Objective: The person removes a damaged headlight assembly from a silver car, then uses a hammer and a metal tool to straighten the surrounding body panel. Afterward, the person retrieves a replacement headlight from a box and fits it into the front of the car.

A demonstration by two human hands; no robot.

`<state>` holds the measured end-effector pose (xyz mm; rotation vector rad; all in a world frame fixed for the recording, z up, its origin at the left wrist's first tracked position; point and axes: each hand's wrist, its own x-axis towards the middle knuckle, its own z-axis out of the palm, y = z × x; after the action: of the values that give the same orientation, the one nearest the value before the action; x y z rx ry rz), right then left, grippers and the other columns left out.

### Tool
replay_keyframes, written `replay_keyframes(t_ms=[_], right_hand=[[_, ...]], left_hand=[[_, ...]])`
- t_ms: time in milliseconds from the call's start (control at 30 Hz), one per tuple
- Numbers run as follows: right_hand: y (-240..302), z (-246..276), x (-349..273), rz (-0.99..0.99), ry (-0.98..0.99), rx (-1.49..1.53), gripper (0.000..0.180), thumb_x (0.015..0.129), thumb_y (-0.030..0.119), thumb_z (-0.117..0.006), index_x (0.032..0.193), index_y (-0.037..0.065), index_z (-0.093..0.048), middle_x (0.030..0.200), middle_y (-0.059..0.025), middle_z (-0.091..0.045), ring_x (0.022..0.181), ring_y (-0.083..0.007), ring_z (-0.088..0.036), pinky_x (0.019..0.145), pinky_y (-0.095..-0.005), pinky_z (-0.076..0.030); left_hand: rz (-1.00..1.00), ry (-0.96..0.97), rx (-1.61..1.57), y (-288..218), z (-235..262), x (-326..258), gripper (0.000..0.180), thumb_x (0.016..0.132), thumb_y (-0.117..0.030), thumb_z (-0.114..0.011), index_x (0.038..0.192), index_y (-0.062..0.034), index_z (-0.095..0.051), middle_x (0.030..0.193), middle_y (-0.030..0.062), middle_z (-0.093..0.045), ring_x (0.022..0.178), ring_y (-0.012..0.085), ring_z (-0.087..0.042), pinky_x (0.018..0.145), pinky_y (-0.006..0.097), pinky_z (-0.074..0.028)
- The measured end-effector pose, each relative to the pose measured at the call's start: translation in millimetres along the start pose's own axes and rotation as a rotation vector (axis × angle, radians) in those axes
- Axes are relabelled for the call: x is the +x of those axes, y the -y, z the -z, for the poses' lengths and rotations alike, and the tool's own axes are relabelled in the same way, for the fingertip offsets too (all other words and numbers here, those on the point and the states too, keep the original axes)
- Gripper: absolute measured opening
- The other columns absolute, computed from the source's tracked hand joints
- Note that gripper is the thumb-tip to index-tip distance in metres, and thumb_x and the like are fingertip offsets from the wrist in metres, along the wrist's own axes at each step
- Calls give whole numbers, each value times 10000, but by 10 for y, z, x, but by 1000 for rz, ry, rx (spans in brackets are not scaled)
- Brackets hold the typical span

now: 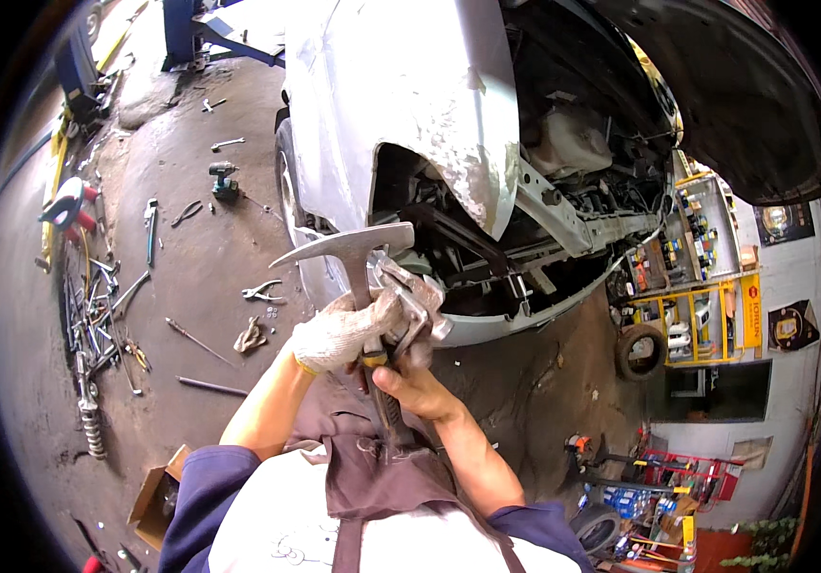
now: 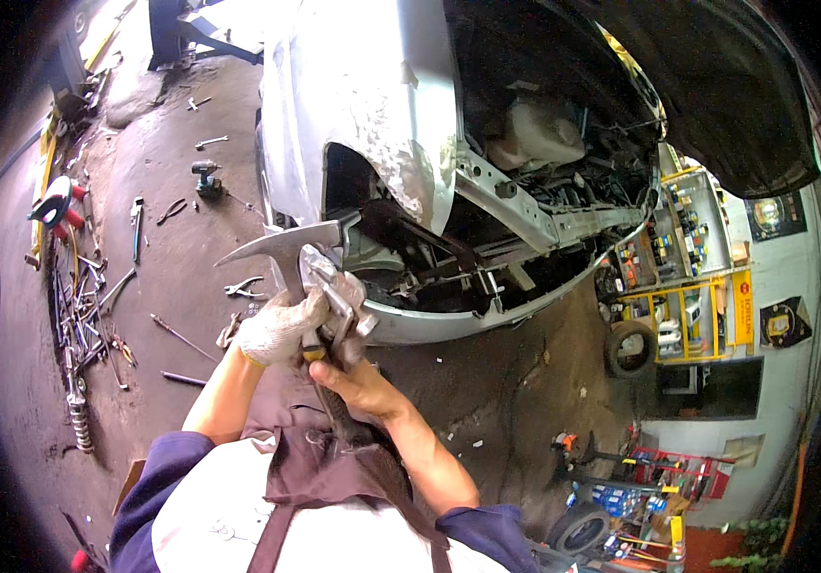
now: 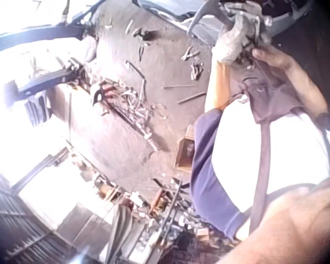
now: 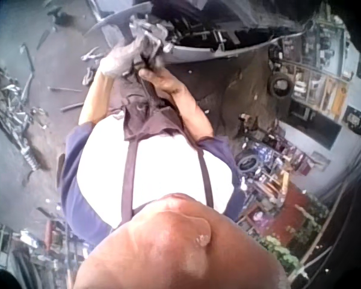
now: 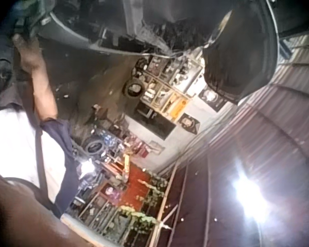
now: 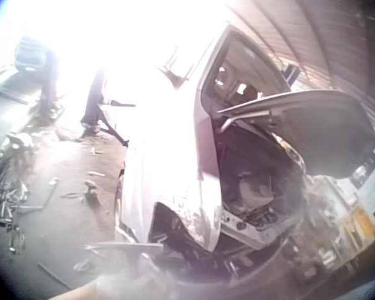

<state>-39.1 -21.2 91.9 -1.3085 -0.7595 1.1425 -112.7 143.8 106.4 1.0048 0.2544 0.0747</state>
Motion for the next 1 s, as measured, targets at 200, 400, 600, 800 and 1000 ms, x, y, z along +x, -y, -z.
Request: replay_keyframes(t_ms=[200, 400, 600, 800, 1000], right_hand=[[-86, 202, -173, 107, -554, -698, 365, 969, 334, -598, 894, -21, -639, 768, -139, -596, 723, -275, -570, 650, -380, -450], [-44, 582, -432, 137, -794, -809, 524, 1028, 409, -475, 743, 0, -638, 630, -48, -636, 593, -116, -590, 559, -277, -440], [38, 550, -597, 255, -826, -428, 288, 1012, 285, -532, 884, 27, -546, 701, -24, -527, 608, -107, -521, 550, -271, -451], [172, 555, -621, 190, -888, -131, 163, 903, 141, -651, 877, 60, -512, 722, 4, -512, 568, -80, -481, 503, -242, -412], [26, 662, -697, 56, -853, 72, 150, 886, 93, -646, 888, 60, -499, 679, -7, -489, 505, -80, -466, 432, -230, -375]], left_hand=[[-188, -82, 328, 0, -106, 119, 403, 1025, -425, -476, 1074, -52, -621, 878, 6, -581, 823, 99, -497, 724, 279, -454], [-138, -175, -46, -85, -227, 373, 512, 1005, -537, -432, 1046, -47, -573, 742, 2, -543, 567, 95, -490, 520, 258, -423], [-55, -243, -197, -148, -438, 559, 484, 983, -579, -446, 956, -102, -525, 624, -11, -470, 466, 82, -399, 418, 237, -325], [-272, -291, 117, -137, -476, 809, 353, 1022, -379, -484, 914, -53, -565, 675, -23, -491, 569, 61, -410, 516, 236, -355], [-388, -478, 150, -246, -383, 633, 443, 1017, -482, -455, 899, -68, -559, 618, -23, -462, 497, 72, -408, 442, 247, -342]])
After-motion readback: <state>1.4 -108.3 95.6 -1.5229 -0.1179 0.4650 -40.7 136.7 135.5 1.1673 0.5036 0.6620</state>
